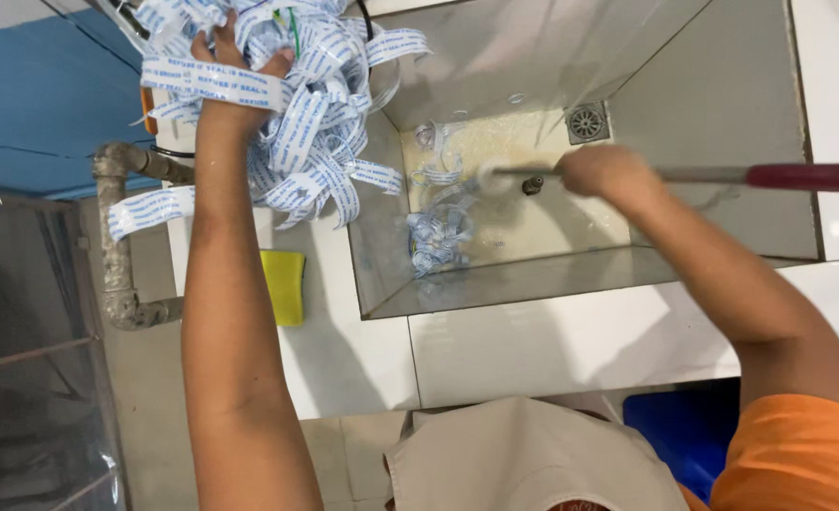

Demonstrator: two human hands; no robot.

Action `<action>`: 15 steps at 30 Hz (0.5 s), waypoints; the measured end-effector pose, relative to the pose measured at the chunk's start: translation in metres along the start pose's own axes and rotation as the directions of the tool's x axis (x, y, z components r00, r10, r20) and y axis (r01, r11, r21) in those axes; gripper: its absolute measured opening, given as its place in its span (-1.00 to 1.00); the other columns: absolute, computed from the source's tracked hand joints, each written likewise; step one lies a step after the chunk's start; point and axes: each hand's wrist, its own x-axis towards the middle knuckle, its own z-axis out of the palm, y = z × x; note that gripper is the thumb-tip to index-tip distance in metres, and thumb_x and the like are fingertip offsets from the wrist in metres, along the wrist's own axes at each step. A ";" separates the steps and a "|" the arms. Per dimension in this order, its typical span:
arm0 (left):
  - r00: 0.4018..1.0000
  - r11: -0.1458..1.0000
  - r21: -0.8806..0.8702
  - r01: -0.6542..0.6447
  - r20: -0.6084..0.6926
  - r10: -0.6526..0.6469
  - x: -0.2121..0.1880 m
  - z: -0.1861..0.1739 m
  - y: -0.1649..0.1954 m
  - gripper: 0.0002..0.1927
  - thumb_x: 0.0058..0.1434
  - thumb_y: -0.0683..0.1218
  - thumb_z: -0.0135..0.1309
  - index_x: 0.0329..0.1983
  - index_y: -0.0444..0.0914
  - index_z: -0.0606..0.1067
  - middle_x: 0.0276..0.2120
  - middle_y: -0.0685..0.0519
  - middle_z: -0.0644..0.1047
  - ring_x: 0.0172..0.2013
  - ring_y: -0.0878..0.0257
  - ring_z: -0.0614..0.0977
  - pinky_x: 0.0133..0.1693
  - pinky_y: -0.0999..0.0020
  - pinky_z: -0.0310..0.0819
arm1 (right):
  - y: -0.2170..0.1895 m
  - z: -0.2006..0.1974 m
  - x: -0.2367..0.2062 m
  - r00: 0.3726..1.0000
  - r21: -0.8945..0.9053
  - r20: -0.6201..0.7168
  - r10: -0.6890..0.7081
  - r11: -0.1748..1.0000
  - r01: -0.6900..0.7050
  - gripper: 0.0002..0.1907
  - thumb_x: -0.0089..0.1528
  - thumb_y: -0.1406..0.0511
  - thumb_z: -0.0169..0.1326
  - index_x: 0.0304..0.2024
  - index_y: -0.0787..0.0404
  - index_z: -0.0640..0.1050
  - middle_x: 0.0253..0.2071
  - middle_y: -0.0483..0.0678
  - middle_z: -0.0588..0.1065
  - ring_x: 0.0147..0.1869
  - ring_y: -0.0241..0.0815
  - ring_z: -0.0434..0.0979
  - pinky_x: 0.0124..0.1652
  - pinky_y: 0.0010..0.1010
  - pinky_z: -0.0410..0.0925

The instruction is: The person uses a heat gun to shrink plastic seals around the necks of large blue water jugs. They wipe the jugs with a cloth, apply the seals, and heat them to conform. The person then gathers used seals from a sink and carries them away.

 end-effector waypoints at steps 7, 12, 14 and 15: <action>0.999 0.998 0.054 -0.034 -0.026 0.036 0.000 0.003 -0.002 0.04 0.32 0.38 0.25 0.59 -0.26 0.10 0.43 -0.48 0.05 0.41 -0.50 0.07 0.38 -0.18 0.07 | -0.025 -0.029 0.041 0.972 0.036 -0.235 0.026 0.999 -0.018 -0.66 0.30 0.27 0.04 0.11 0.15 0.59 -0.12 0.19 0.63 -0.08 0.13 0.67 -0.12 -0.03 0.52; 0.998 0.999 -0.021 0.039 -0.048 -0.040 0.000 0.004 -0.003 0.04 0.24 0.38 0.26 0.56 -0.22 0.12 0.41 -0.54 0.00 0.38 -0.46 0.17 0.36 -0.11 0.16 | -0.043 -0.011 0.047 0.959 0.049 -0.262 -0.112 0.990 0.130 -0.67 0.32 0.25 -0.03 0.09 0.04 0.59 -0.15 0.17 0.63 -0.09 0.16 0.65 -0.13 0.01 0.48; 0.996 0.997 -0.047 0.062 -0.066 -0.065 -0.003 0.005 -0.001 0.01 0.22 0.38 0.24 0.56 -0.18 0.15 0.44 -0.49 0.02 0.38 -0.43 0.19 0.35 -0.12 0.18 | -0.040 -0.021 0.061 0.964 -0.077 -0.245 -0.106 0.993 0.090 -0.69 0.30 0.26 -0.02 0.03 0.05 0.65 -0.09 0.13 0.63 -0.04 0.13 0.66 -0.11 -0.02 0.51; 0.996 0.996 -0.053 0.068 -0.061 -0.071 -0.002 0.005 0.000 0.01 0.20 0.38 0.24 0.54 -0.19 0.16 0.43 -0.50 0.02 0.38 -0.43 0.20 0.34 -0.11 0.19 | -0.043 -0.027 0.071 0.963 -0.104 -0.250 -0.104 0.991 0.080 -0.69 0.30 0.25 -0.01 0.03 0.08 0.66 -0.08 0.14 0.64 -0.04 0.13 0.67 -0.10 -0.03 0.51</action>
